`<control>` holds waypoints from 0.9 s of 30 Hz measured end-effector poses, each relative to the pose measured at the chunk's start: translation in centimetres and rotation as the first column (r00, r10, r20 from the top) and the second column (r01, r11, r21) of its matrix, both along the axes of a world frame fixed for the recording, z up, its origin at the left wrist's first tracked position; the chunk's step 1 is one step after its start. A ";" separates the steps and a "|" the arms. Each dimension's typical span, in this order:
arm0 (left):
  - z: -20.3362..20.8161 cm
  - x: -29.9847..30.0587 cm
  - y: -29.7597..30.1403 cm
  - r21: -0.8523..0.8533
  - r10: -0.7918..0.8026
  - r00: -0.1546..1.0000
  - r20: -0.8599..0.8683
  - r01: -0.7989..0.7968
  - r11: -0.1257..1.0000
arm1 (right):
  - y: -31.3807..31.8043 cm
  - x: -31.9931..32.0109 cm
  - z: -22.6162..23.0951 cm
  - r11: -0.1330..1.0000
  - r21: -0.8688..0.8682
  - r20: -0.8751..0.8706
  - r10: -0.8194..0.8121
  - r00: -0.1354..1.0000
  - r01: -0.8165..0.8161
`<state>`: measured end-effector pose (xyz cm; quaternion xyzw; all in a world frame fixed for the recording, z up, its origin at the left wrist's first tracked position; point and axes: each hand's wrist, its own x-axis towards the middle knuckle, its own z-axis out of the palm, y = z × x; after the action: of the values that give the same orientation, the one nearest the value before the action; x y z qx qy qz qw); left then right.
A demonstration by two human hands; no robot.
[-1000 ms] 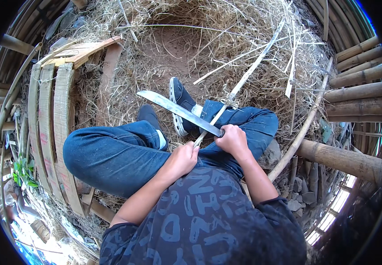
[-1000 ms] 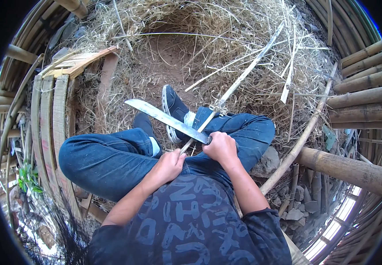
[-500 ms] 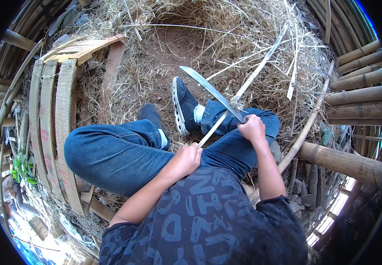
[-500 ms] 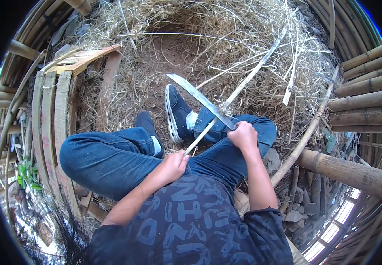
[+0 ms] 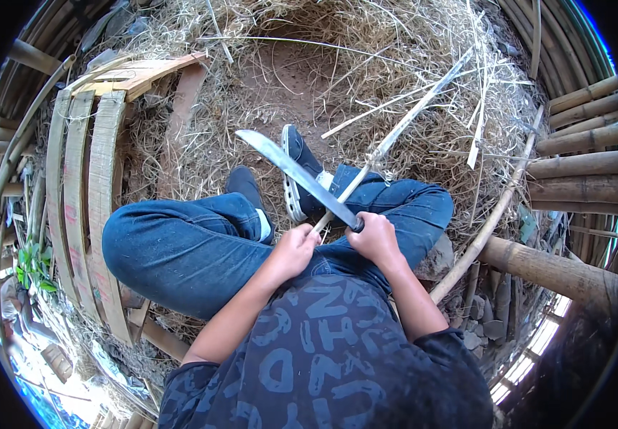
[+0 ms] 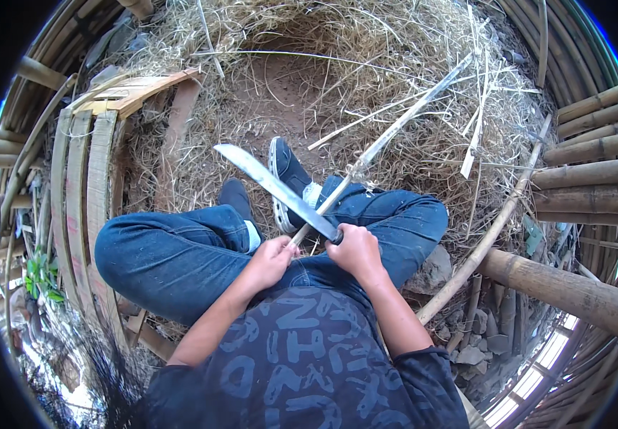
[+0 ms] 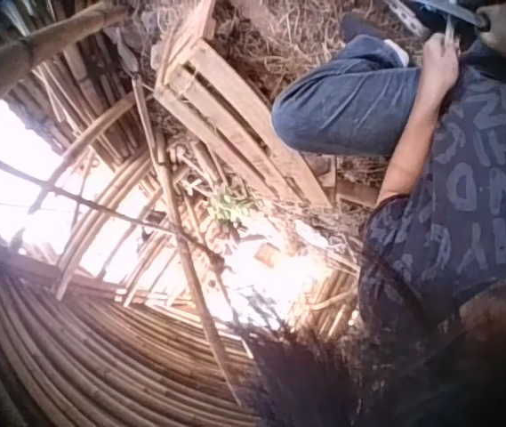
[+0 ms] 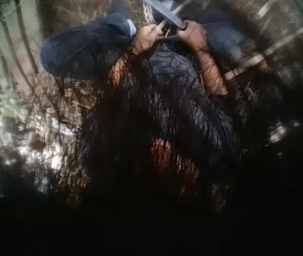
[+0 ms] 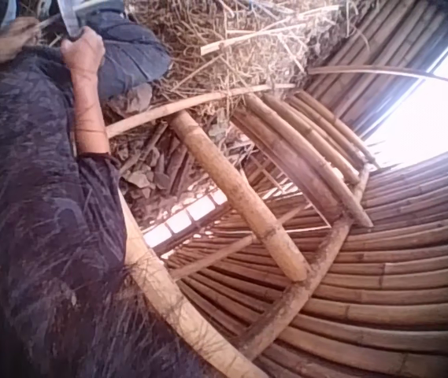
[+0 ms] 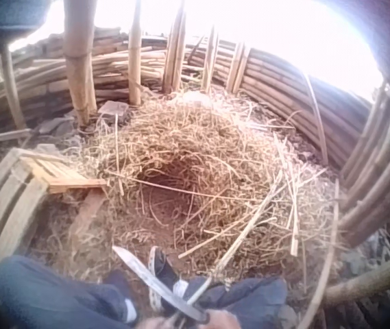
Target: The person shaves a bamboo strip with a machete.
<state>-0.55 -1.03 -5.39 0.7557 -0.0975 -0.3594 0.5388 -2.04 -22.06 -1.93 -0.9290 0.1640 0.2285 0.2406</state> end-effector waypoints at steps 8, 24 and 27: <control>7.3 2.7 1.1 -0.414 -0.156 0.591 -0.791 -0.330 0.849 | 0.3 -1.2 1.1 0.944 0.326 0.214 -0.122 0.969 0.047; 7.1 0.9 1.0 -0.181 -0.050 0.900 -0.432 -0.032 0.983 | 2.8 -1.0 4.3 0.964 0.262 0.083 0.029 0.996 -0.050; 6.9 0.9 0.6 -0.085 -0.022 0.997 -0.077 0.016 0.996 | 3.0 -0.5 3.8 0.971 0.230 0.057 0.047 0.997 -0.059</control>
<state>0.30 -0.45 1.46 0.7167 -0.0988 -0.3890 0.5703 -2.51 -19.08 1.84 -0.9042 0.1051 0.2285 0.3453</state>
